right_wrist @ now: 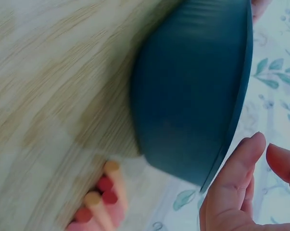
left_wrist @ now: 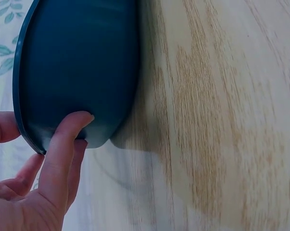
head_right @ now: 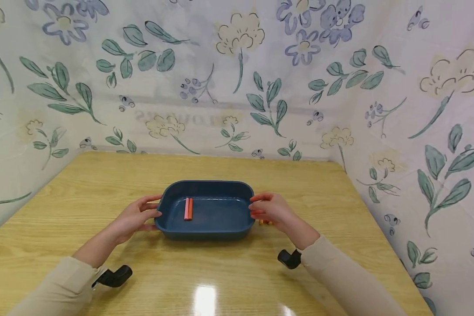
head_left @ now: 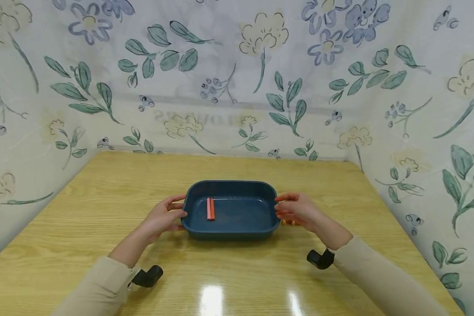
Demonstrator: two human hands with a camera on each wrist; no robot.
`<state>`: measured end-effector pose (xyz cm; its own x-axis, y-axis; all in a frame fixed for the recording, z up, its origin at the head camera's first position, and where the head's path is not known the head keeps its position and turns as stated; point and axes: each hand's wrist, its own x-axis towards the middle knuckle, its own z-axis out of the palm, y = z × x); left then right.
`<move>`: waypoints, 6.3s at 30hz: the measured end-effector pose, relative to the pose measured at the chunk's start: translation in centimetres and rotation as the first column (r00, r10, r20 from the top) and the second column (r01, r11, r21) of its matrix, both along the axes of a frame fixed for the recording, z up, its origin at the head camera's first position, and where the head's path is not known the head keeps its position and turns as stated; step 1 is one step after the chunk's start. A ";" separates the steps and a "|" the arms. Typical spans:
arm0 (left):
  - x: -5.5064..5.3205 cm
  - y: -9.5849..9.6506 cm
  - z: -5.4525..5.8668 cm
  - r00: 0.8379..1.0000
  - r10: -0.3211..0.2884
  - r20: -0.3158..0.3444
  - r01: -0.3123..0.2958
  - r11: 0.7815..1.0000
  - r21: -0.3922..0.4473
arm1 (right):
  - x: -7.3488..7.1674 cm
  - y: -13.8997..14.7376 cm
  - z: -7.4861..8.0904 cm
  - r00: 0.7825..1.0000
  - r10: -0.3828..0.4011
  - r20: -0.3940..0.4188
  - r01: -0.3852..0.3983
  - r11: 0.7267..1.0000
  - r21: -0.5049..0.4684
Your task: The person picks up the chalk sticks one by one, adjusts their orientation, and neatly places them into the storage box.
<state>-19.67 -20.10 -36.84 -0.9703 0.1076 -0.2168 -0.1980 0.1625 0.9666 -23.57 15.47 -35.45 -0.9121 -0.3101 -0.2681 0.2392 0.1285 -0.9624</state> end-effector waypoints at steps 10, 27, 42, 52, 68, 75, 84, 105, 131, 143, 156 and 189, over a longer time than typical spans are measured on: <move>0.1 -0.1 -0.4 1.000 0.014 -0.015 -0.014 1.000 0.005 | -0.5 3.0 -1.3 0.999 -0.030 -0.023 0.031 0.996 0.085; 0.0 -0.1 -0.4 1.000 0.007 -0.014 -0.007 1.000 -0.013 | -1.3 6.2 -3.1 0.998 -0.047 0.036 0.038 0.976 0.212; -0.3 -0.2 -0.4 1.000 0.019 -0.009 -0.019 1.000 -0.017 | -3.1 6.1 -3.5 0.992 0.022 0.127 -0.054 0.964 0.259; -0.2 -0.2 -0.3 1.000 0.026 0.000 -0.026 1.000 -0.007 | -3.3 5.9 -3.6 0.994 0.023 0.102 -0.048 0.967 0.251; -0.3 -0.2 -0.6 1.000 0.022 -0.008 -0.022 1.000 -0.005 | -3.2 6.2 -3.6 0.992 -0.055 0.111 0.031 0.977 0.209; -0.1 -0.3 -0.6 1.000 0.026 -0.007 -0.026 1.000 -0.002 | -3.4 5.4 -3.1 0.988 -0.090 0.122 0.065 0.979 0.193; -0.1 -0.4 -0.8 1.000 0.018 -0.021 -0.018 1.000 -0.009 | -3.7 4.4 -2.0 0.988 -0.095 0.123 0.071 0.980 0.185; -0.1 -0.4 -0.8 1.000 0.021 -0.016 -0.022 1.000 -0.013 | -4.8 0.8 0.9 0.994 -0.066 0.087 0.053 0.988 0.144; 0.0 -0.4 -0.3 1.000 0.016 -0.007 -0.016 0.999 -0.028 | -5.6 -6.9 4.0 0.995 -0.004 0.097 -0.005 0.995 0.095; 0.1 -0.5 -0.5 1.000 0.016 -0.009 -0.017 1.000 -0.021 | -6.1 -11.2 4.1 0.986 0.043 0.160 -0.066 0.988 0.139; 0.1 -0.6 -0.5 1.000 0.008 -0.011 -0.008 1.000 -0.007 | -7.1 -13.8 2.6 0.958 0.148 0.248 -0.192 0.967 0.167; -0.1 -0.9 -0.6 1.000 0.002 -0.027 -0.002 1.000 -0.002 | -7.3 -16.8 -0.7 0.897 0.219 0.383 -0.334 0.904 0.266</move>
<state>-19.73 -21.02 -37.46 -0.9759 0.1052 -0.1912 -0.1726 0.1640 0.9712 -30.87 -1.37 -36.13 -0.6378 -0.3820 -0.6688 0.4489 0.5212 -0.7258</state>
